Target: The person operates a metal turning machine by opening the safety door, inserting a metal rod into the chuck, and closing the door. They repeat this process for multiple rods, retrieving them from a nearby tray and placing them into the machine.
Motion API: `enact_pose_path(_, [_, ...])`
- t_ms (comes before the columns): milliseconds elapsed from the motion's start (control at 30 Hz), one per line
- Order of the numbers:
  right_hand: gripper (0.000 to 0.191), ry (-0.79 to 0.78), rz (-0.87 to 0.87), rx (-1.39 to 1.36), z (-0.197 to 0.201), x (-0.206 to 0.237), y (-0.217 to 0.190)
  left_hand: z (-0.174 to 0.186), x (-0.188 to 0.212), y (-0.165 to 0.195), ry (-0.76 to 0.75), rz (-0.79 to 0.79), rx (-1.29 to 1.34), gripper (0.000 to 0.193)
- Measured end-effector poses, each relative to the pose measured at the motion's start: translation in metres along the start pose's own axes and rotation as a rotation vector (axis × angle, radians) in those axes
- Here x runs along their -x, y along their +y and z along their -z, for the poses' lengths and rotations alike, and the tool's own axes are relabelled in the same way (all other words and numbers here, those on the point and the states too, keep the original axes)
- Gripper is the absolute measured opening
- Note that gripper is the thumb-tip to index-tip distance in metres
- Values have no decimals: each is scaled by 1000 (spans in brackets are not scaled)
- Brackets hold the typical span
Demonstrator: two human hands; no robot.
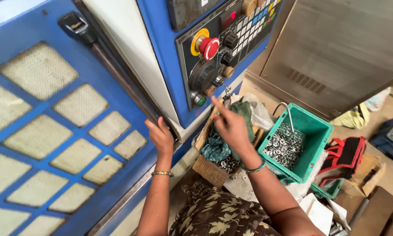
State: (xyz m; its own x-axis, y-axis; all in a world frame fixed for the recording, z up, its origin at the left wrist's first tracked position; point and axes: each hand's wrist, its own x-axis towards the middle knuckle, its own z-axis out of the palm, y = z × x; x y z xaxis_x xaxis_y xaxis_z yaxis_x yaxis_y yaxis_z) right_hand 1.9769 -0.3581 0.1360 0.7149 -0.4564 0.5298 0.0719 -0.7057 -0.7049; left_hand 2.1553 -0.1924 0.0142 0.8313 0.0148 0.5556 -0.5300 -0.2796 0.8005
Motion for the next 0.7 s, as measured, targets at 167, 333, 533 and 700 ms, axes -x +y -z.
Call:
enact_pose_path(167, [63,1,-87,106,-25,0,-27,6,-5,-13,-74,-39,36,42])
enact_pose_path(333, [64,29,-89,146,-47,3,-28,0,-10,-37,-99,-36,118,43])
enact_pose_path(533, [63,43,-135,165,-71,0,-39,-3,-12,-55,-138,-34,208,45])
enact_pose_path(700, [66,25,-128,324,-71,8,-62,7,-6,-56,-174,-9,282,44])
